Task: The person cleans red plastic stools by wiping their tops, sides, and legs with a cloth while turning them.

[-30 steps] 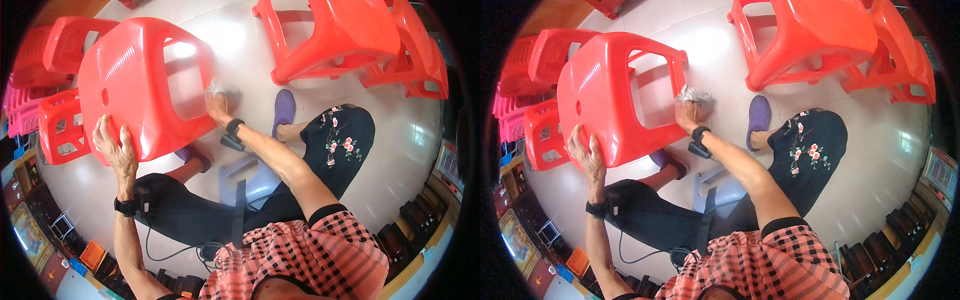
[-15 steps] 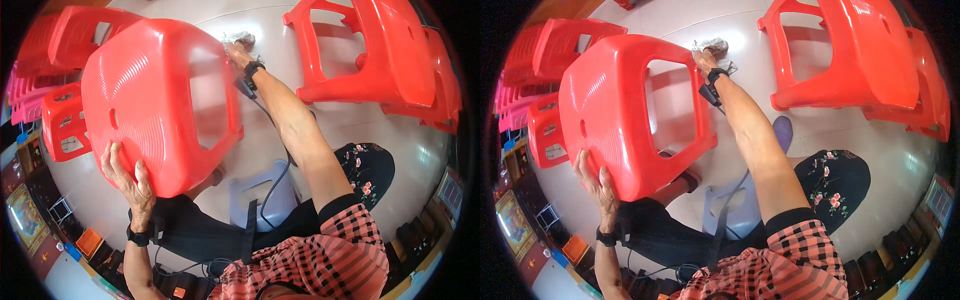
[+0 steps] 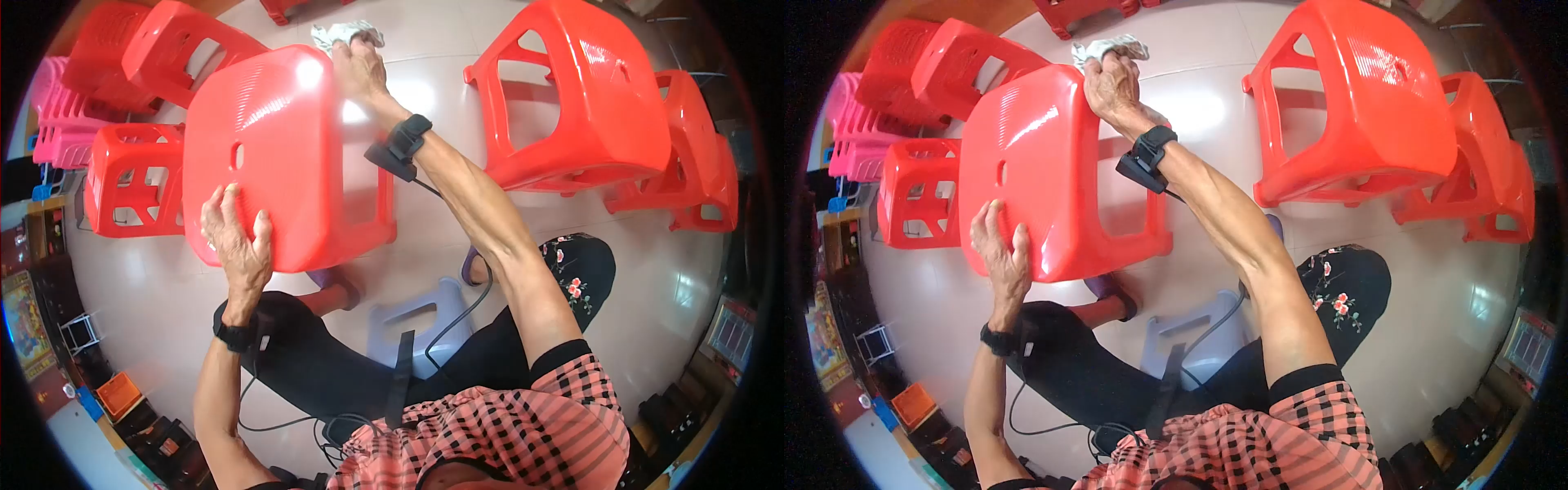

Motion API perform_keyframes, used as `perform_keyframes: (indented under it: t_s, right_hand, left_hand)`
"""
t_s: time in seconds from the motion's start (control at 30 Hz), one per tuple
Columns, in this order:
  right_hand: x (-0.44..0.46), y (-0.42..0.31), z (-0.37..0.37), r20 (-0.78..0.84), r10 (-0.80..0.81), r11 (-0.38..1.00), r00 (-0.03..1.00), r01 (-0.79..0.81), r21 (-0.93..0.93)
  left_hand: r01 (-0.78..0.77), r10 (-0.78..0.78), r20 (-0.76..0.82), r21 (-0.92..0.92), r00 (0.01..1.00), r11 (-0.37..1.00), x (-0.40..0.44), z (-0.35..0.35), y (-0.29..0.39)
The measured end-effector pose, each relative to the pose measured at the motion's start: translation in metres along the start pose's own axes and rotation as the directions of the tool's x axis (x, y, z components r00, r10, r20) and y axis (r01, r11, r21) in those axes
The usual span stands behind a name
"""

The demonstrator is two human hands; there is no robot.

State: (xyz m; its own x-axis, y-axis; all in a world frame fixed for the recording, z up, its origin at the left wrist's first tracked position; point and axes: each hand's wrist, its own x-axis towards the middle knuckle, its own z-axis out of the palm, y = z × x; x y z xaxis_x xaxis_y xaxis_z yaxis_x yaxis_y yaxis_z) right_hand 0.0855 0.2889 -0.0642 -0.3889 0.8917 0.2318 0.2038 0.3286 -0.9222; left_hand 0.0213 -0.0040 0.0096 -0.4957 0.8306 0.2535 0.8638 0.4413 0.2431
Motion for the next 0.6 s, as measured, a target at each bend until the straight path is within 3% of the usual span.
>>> perform_keyframes:
  t_s: [0.07, 0.2, 0.37, 0.43, 0.6]
  right_hand:
    - [0.006, -0.019, 0.000, 0.028, -0.156, 0.987, 0.987, 0.157, -0.030]
    - [-0.005, -0.055, -0.012, 0.157, -0.268, 0.961, 0.951, 0.275, -0.026]
    - [-0.052, -0.044, -0.006, 0.244, -0.530, 0.773, 0.812, 0.581, -0.254]
    - [-0.099, -0.069, -0.022, 0.344, -0.430, 0.819, 0.835, 0.521, -0.241]
    - [-0.196, -0.115, -0.052, 0.343, -0.494, 0.777, 0.799, 0.583, -0.239]
  left_hand:
    - [-0.019, 0.019, -0.041, -0.001, 0.999, 1.000, 0.001, 0.001, 0.000]
    - [-0.016, 0.016, -0.068, 0.002, 0.998, 1.000, 0.002, 0.003, 0.002]
    - [-0.026, 0.030, -0.123, 0.029, 0.992, 0.999, 0.002, 0.007, -0.002]
    - [-0.033, 0.030, -0.131, -0.016, 0.991, 0.999, 0.003, 0.009, -0.005]
    - [-0.057, 0.003, -0.270, -0.194, 0.963, 0.979, 0.004, 0.009, -0.003]
